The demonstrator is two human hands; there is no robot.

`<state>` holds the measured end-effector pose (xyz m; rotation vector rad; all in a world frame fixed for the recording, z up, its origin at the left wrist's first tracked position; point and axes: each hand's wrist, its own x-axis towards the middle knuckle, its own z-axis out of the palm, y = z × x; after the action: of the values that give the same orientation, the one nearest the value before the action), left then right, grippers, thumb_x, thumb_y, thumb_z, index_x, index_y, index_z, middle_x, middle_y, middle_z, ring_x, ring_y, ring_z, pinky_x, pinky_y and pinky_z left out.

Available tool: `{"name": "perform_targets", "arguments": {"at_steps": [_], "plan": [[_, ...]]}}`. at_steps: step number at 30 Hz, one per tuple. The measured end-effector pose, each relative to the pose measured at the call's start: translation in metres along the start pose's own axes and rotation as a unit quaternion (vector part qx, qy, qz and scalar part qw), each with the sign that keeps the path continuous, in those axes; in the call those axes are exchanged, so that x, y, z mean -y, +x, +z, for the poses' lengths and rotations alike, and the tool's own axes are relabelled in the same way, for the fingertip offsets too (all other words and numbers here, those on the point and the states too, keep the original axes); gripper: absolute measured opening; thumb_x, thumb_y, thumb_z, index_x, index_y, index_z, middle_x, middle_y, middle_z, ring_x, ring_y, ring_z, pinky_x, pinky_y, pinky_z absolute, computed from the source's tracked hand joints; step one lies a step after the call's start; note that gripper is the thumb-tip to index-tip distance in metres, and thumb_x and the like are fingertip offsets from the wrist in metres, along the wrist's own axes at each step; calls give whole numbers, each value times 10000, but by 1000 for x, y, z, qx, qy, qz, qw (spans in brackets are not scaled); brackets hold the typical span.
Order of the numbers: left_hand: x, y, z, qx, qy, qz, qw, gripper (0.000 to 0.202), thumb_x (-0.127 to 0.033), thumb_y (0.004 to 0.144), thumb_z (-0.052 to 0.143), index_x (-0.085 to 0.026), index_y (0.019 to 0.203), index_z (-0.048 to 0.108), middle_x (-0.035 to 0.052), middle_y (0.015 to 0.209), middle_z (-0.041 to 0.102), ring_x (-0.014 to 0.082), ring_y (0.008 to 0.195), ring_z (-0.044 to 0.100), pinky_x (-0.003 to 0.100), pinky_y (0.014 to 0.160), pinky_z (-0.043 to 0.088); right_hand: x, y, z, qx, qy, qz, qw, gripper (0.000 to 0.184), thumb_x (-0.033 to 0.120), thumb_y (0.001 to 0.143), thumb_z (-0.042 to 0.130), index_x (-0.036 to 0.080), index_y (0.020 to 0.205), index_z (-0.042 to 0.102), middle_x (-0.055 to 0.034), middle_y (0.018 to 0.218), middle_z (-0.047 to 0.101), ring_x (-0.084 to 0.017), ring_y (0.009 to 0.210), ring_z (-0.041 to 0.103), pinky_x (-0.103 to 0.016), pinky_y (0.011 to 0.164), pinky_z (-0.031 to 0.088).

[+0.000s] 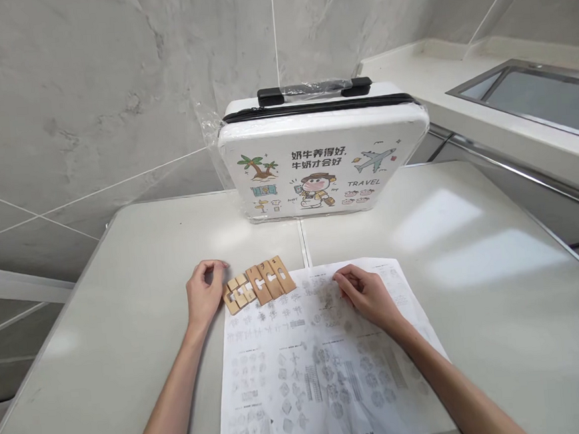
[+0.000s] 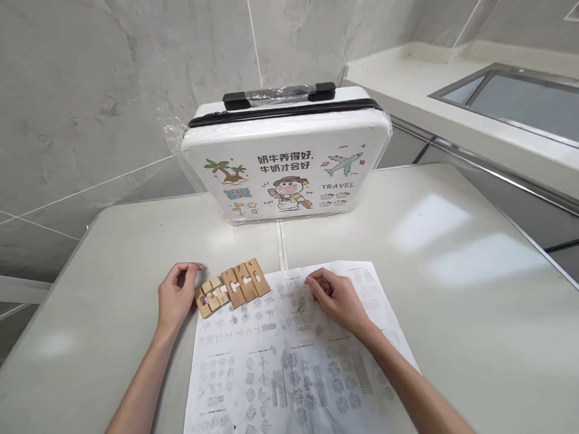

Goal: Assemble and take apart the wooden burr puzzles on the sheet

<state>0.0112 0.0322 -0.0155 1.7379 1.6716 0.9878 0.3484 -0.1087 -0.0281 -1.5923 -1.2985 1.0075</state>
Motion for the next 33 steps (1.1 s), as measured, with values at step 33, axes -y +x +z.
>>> {"name": "perform_targets", "arguments": {"at_steps": [33], "plan": [[-15, -46, -16, 119, 104, 87, 984, 538, -546, 891, 754, -265, 1316, 579, 94, 1381, 656, 310, 1255, 624, 460, 1055, 528, 0, 1, 0, 8, 3, -5, 1000, 380, 542, 1074, 531, 225, 909, 662, 7, 654, 631, -165, 536, 508, -296, 545, 389]]}}
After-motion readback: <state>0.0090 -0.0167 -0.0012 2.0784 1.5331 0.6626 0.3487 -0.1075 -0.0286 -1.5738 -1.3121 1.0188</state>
